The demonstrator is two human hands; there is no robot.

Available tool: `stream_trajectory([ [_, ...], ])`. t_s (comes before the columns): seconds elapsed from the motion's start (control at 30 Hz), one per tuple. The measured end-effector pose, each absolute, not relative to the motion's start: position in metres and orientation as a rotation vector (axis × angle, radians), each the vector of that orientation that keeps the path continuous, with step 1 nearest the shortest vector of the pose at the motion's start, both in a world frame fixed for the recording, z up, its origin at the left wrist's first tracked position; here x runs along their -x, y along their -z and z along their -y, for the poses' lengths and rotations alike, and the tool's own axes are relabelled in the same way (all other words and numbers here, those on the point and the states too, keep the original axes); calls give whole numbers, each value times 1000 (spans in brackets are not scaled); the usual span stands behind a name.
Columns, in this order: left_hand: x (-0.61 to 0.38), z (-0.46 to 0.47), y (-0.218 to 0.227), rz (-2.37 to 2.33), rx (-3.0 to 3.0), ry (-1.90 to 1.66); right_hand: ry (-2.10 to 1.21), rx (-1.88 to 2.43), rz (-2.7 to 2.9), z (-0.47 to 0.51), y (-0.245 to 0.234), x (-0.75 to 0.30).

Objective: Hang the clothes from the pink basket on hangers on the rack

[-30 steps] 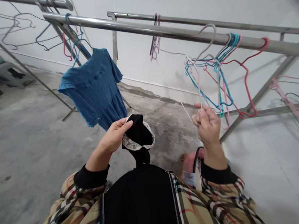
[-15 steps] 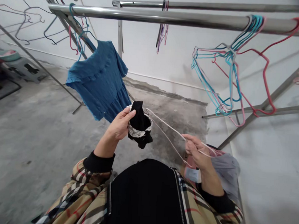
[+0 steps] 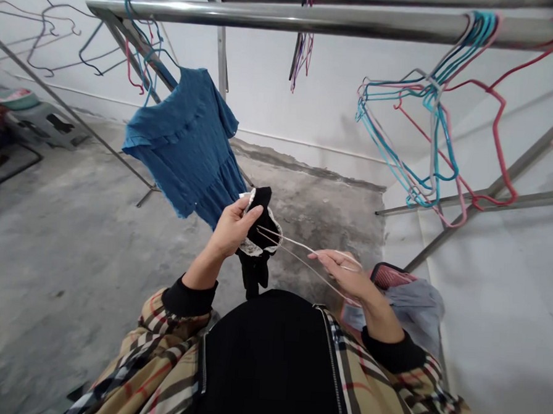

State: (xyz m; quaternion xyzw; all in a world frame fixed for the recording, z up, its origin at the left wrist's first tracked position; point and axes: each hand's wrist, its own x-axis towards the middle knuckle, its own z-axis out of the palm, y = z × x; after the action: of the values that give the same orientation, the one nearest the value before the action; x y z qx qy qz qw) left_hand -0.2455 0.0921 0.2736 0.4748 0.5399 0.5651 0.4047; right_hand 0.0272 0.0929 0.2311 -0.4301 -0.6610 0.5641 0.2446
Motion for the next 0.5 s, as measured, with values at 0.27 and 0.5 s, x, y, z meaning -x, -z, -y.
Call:
stream_trajectory([
  [0.27,179,-60,-253,-1439,-2223,-917,-1527,982,1460,-111,-191,29],
  [0.5,207,-59,-268,-1310,-2514,-852,-1315,985,1523,-128,-202,9],
])
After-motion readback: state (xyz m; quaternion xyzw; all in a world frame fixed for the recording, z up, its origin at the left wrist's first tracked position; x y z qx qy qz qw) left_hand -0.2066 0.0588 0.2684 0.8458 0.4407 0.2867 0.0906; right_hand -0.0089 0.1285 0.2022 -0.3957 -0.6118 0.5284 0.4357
